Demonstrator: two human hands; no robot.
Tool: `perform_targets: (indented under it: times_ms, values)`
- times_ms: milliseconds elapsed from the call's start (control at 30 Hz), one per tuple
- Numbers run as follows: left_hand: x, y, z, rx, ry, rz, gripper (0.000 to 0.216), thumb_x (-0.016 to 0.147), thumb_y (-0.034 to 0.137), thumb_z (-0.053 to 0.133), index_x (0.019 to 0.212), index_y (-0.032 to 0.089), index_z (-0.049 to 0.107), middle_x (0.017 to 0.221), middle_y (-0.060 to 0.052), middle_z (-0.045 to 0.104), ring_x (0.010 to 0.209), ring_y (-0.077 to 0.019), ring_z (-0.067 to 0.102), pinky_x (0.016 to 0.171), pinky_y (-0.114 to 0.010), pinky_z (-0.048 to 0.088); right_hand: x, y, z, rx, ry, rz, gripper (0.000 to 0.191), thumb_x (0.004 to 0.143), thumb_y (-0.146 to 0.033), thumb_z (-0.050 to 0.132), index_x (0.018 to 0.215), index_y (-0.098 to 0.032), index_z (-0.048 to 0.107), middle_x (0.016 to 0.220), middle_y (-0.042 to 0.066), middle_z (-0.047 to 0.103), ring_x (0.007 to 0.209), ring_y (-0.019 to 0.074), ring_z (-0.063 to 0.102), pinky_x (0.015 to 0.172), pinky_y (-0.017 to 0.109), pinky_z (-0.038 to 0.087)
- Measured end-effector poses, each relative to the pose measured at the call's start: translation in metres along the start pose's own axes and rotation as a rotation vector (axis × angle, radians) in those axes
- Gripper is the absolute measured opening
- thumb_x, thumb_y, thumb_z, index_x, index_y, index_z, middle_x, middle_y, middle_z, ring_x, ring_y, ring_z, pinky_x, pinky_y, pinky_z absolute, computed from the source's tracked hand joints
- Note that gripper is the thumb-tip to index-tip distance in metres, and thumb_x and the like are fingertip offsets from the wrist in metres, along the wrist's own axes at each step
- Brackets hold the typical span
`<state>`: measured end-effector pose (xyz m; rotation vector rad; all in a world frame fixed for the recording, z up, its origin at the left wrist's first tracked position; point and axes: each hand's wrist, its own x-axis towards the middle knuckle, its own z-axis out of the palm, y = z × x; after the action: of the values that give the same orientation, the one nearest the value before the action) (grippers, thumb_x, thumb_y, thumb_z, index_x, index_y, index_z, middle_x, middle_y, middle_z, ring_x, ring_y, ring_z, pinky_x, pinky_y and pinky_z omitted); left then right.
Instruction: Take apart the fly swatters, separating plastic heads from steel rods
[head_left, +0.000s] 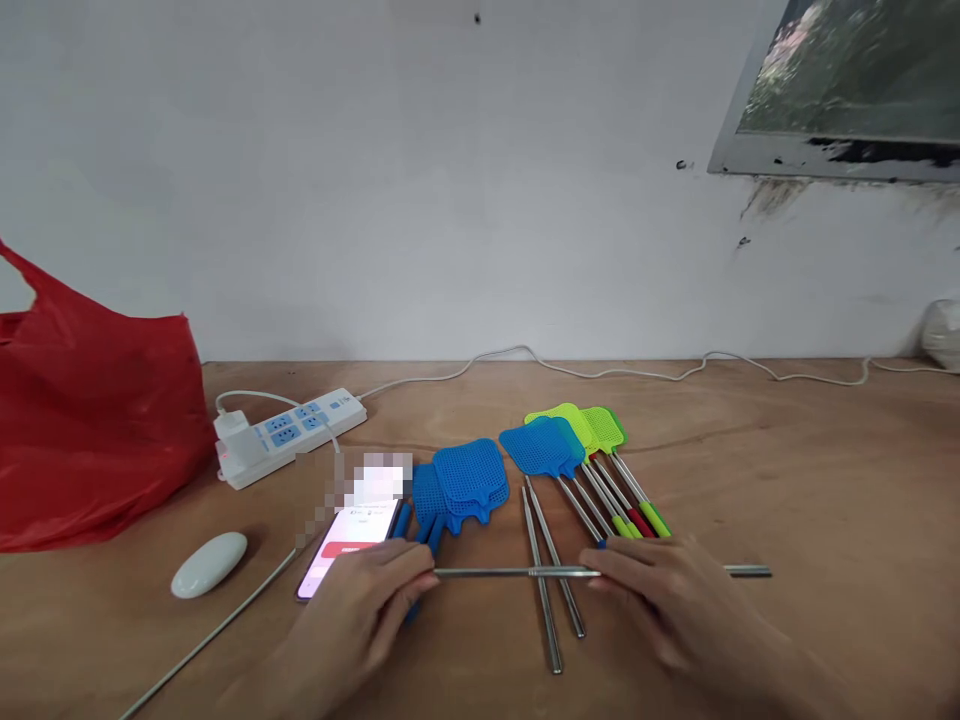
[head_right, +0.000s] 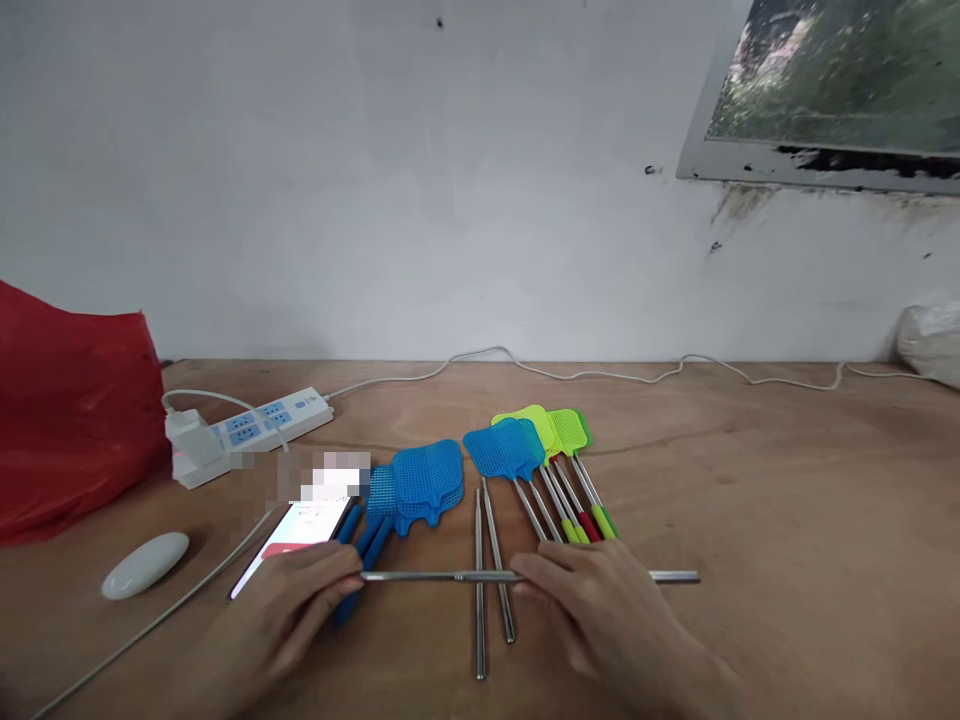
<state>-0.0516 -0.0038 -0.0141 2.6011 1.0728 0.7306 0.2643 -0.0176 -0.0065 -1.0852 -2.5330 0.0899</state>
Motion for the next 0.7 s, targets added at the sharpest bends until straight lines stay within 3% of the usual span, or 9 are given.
perform_targets:
  times_ms: [133,367,567,633,700]
  values:
    - [-0.006,-0.008,-0.002,-0.038,-0.013,-0.098,0.031,0.105,0.026,0.034,0.076,0.023,0.042,0.064,0.004,0.053,0.053,-0.0143,0.050,0.050,-0.025,0.028,-0.005,0.005,-0.006,0.029,-0.010,0.063,0.025,0.104,-0.021,0.038,0.102,-0.022,0.063,0.084,0.001,0.070,0.066,0.0183,0.064,0.056,0.031,0.030]
    - [0.013,0.022,0.006,-0.063,-0.176,0.002,0.029,0.105,0.025,0.033,0.077,0.022,0.041,0.068,0.001,0.055,0.058,-0.0163,0.054,0.053,-0.027,0.028,0.011,-0.020,0.008,0.000,-0.051,-0.059,0.024,0.101,-0.017,0.039,0.095,-0.020,0.062,0.079,0.003,0.069,0.064,0.0180,0.063,0.054,0.031,0.028]
    - [0.008,0.022,0.005,-0.098,-0.189,0.014,0.029,0.106,0.026,0.032,0.080,0.022,0.044,0.070,0.001,0.058,0.059,-0.0163,0.055,0.054,-0.027,0.030,0.013,-0.028,0.008,0.101,-0.078,0.067,0.012,0.098,-0.024,0.050,0.101,-0.022,0.062,0.086,0.002,0.072,0.071,0.0195,0.067,0.058,0.029,0.033]
    - [0.002,0.019,0.001,-0.133,-0.157,-0.035,0.032,0.106,0.027,0.032,0.077,0.022,0.044,0.068,0.002,0.055,0.059,-0.0152,0.053,0.054,-0.026,0.030,0.008,-0.021,0.003,0.086,-0.094,0.149,0.013,0.098,-0.033,0.053,0.101,-0.024,0.062,0.086,0.002,0.071,0.072,0.0211,0.066,0.060,0.030,0.032]
    - [-0.001,0.018,-0.004,-0.194,-0.117,-0.139,0.035,0.106,0.033,0.034,0.075,0.022,0.046,0.067,0.003,0.053,0.059,-0.0145,0.051,0.055,-0.025,0.032,0.002,-0.011,-0.001,0.041,-0.123,0.194,0.024,0.102,-0.037,0.047,0.089,-0.023,0.061,0.074,0.001,0.068,0.062,0.0205,0.062,0.058,0.031,0.029]
